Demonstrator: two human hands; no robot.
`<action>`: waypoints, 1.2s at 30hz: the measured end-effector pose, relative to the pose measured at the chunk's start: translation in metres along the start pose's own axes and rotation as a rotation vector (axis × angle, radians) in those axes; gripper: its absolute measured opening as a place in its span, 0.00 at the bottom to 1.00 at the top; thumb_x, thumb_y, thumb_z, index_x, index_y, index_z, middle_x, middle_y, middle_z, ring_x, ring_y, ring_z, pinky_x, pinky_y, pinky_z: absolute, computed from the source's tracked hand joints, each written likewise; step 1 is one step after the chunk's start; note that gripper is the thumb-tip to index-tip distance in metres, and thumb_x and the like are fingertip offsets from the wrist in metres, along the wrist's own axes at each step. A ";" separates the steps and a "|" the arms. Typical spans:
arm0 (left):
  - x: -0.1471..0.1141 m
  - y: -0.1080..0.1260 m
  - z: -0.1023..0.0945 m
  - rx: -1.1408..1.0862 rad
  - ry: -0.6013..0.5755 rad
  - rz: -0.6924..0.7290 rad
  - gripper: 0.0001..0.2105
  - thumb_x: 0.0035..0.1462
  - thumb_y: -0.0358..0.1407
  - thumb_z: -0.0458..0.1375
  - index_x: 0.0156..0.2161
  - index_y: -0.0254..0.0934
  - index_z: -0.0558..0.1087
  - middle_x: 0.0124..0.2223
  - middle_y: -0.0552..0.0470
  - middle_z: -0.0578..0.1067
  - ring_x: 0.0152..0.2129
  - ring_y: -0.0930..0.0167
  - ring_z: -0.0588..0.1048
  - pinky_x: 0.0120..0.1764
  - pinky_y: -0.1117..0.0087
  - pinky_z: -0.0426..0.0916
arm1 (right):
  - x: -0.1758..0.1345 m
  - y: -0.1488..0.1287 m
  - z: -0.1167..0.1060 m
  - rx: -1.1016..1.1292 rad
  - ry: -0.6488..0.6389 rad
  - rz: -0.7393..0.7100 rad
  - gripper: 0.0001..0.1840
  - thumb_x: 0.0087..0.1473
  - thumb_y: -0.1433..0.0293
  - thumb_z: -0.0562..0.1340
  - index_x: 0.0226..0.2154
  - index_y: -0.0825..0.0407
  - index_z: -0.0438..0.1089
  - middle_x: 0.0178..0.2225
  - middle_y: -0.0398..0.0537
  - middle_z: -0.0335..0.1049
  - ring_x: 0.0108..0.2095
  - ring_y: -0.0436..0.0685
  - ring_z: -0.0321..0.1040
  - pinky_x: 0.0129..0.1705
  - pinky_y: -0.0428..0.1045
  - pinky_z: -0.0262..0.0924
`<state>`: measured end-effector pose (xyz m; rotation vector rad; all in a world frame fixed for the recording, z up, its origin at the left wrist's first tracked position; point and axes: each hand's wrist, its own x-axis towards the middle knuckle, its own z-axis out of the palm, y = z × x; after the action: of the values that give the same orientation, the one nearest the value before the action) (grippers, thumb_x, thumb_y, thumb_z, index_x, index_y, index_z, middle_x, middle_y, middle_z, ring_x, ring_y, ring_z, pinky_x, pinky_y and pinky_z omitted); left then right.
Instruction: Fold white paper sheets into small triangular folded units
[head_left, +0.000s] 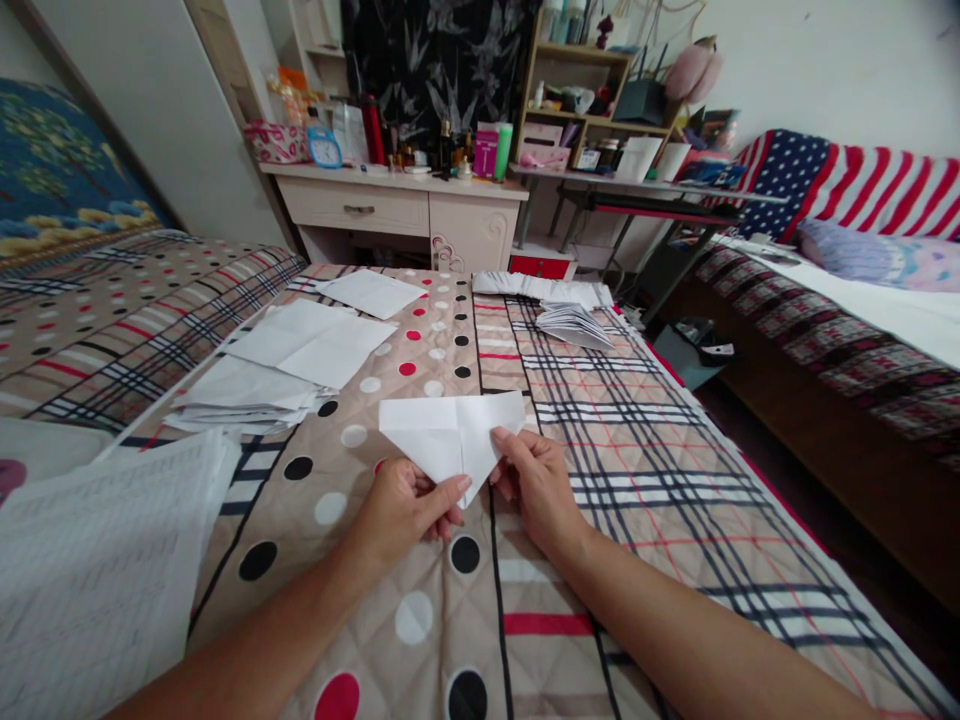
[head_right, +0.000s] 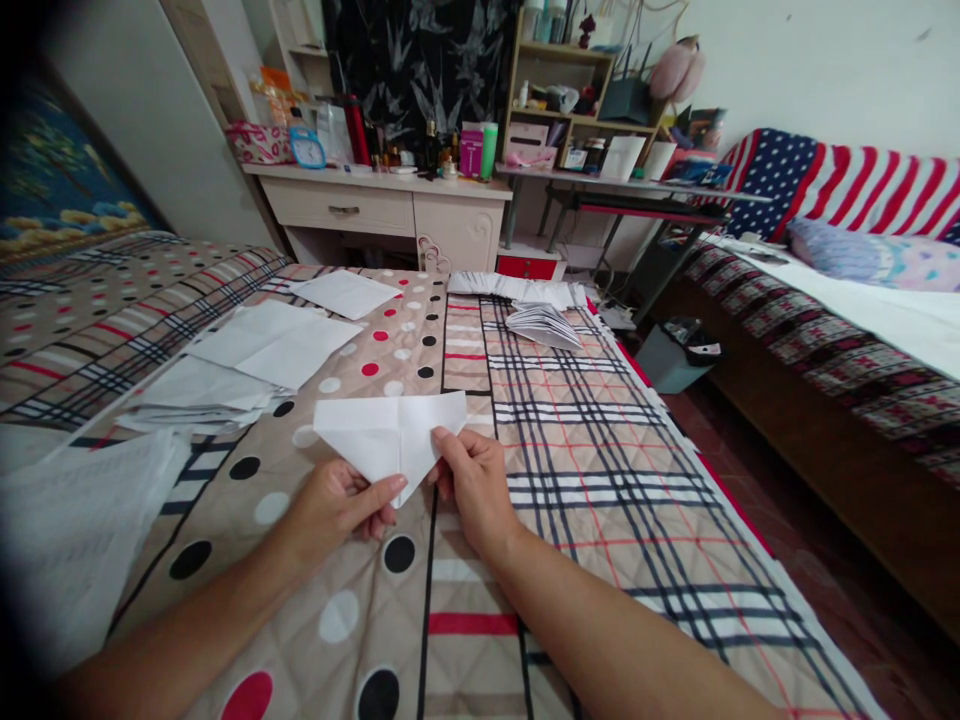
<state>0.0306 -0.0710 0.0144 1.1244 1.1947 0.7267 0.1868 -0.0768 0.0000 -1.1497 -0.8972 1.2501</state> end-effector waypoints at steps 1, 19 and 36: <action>0.000 0.000 0.000 0.002 -0.006 0.003 0.14 0.44 0.41 0.66 0.20 0.32 0.72 0.17 0.51 0.73 0.10 0.78 0.67 0.15 0.79 0.59 | 0.000 0.001 0.000 -0.005 -0.002 -0.006 0.26 0.55 0.54 0.61 0.15 0.54 0.65 0.11 0.38 0.57 0.11 0.43 0.46 0.15 0.43 0.37; 0.003 -0.004 0.000 0.029 -0.115 0.016 0.13 0.45 0.41 0.66 0.24 0.33 0.70 0.17 0.55 0.72 0.11 0.77 0.68 0.16 0.79 0.61 | -0.005 -0.012 0.006 -0.068 0.062 -0.054 0.13 0.44 0.65 0.71 0.22 0.54 0.69 0.12 0.36 0.59 0.16 0.46 0.53 0.20 0.44 0.52; 0.012 0.000 -0.025 -0.073 -0.030 0.063 0.12 0.49 0.41 0.61 0.26 0.34 0.67 0.16 0.59 0.66 0.10 0.81 0.60 0.14 0.80 0.49 | 0.005 -0.015 -0.005 0.318 -0.047 0.082 0.14 0.45 0.59 0.70 0.29 0.53 0.74 0.26 0.44 0.74 0.25 0.51 0.68 0.28 0.45 0.62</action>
<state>0.0094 -0.0531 0.0106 1.1129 1.1029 0.7929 0.1959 -0.0716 0.0128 -0.9140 -0.6612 1.4332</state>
